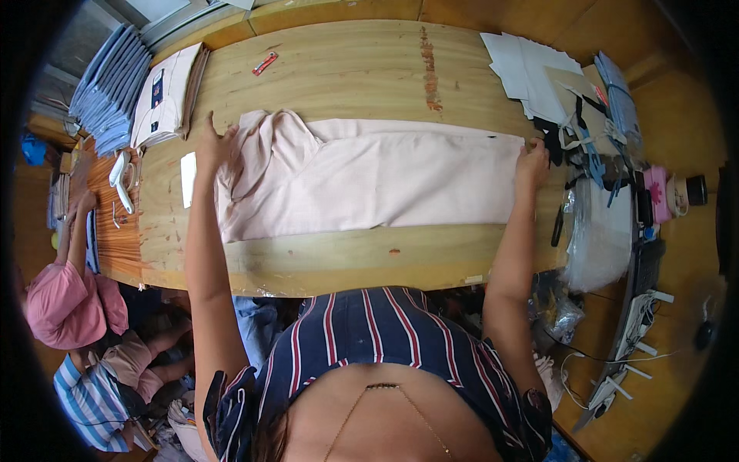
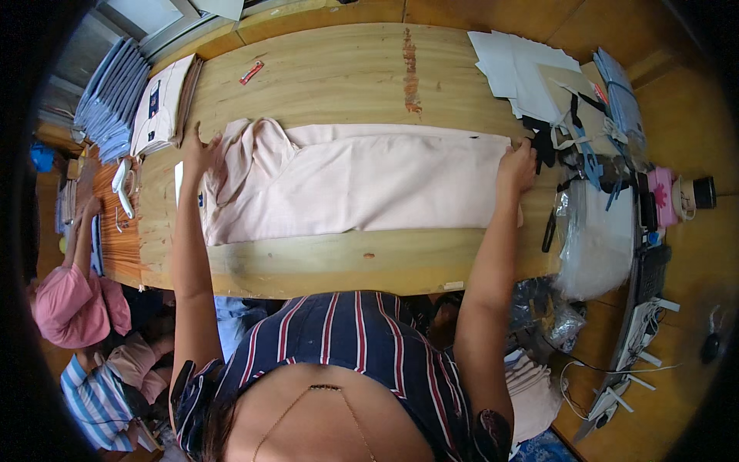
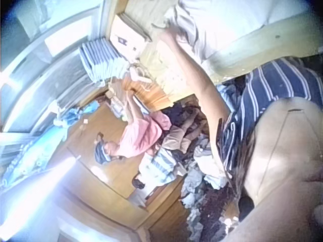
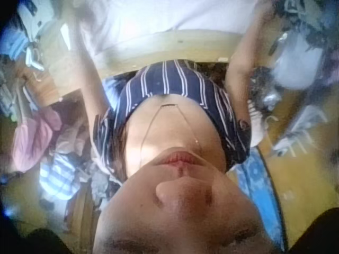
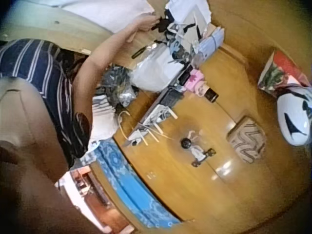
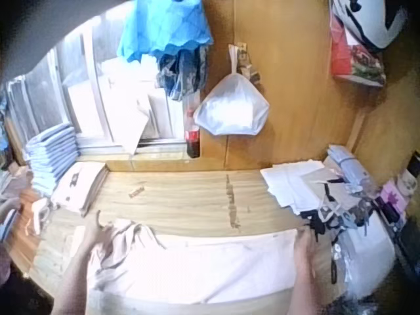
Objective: The person folds shirts by placing a template on the back of the garment, folding the sides and sleeves inward, and then folding the bottom up to create a neat rectangle.
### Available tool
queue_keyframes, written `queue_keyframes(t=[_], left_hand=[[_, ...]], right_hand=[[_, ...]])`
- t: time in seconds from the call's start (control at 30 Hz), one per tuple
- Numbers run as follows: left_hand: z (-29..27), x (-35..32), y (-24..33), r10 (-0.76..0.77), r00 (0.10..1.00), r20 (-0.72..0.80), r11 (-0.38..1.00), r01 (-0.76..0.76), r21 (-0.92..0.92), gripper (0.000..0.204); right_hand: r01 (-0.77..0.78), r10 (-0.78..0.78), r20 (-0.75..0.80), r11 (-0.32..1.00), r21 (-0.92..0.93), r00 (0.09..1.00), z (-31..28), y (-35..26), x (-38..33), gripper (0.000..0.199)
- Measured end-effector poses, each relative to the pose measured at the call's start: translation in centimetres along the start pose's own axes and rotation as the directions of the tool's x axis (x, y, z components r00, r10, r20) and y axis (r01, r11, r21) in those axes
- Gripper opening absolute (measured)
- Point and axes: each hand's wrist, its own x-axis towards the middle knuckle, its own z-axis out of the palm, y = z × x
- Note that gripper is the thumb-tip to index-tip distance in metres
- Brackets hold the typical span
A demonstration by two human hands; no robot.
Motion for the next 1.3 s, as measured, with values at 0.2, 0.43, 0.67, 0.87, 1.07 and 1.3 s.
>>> queue_keyframes(t=[0.2, 0.43, 0.67, 0.87, 1.07, 1.3], left_hand=[[3.0, -13.3, 15.8, 0.826, 0.432, 0.362, 0.477, -0.878, -0.040, 0.058], [8.0, -16.8, 14.8, 0.848, 0.417, 0.328, 0.477, -0.870, -0.126, 0.056], [0.0, -19.3, 6.5, 0.211, 0.953, -0.218, 0.938, -0.261, -0.229, 0.037], [-3.7, -19.2, -3.2, 0.229, 0.971, -0.067, 0.973, -0.229, 0.016, 0.035], [-3.2, -17.1, -4.6, 0.279, 0.955, -0.098, 0.950, -0.289, -0.117, 0.017], [-2.4, -16.5, -4.6, 0.248, 0.959, -0.136, 0.961, -0.262, -0.092, 0.024]], right_hand=[[0.373, -0.388, -0.134, 0.919, -0.127, 0.912, -1.0, -2.9, -9.9, 0.048], [0.295, -0.275, 0.109, 0.916, -0.272, 0.955, 2.0, 3.2, -5.7, 0.046], [0.686, -0.759, 0.471, 0.631, 0.363, 0.449, -1.5, -19.3, -14.0, 0.038], [0.722, -0.987, -0.016, -0.130, 0.679, -0.163, 4.8, -30.3, -24.4, 0.030], [0.130, -0.659, 0.217, 0.435, 0.891, 0.720, 9.0, -37.0, -11.8, 0.035], [-0.455, -0.528, 0.621, 0.422, 0.784, 0.580, 13.9, -36.8, -4.6, 0.030]])
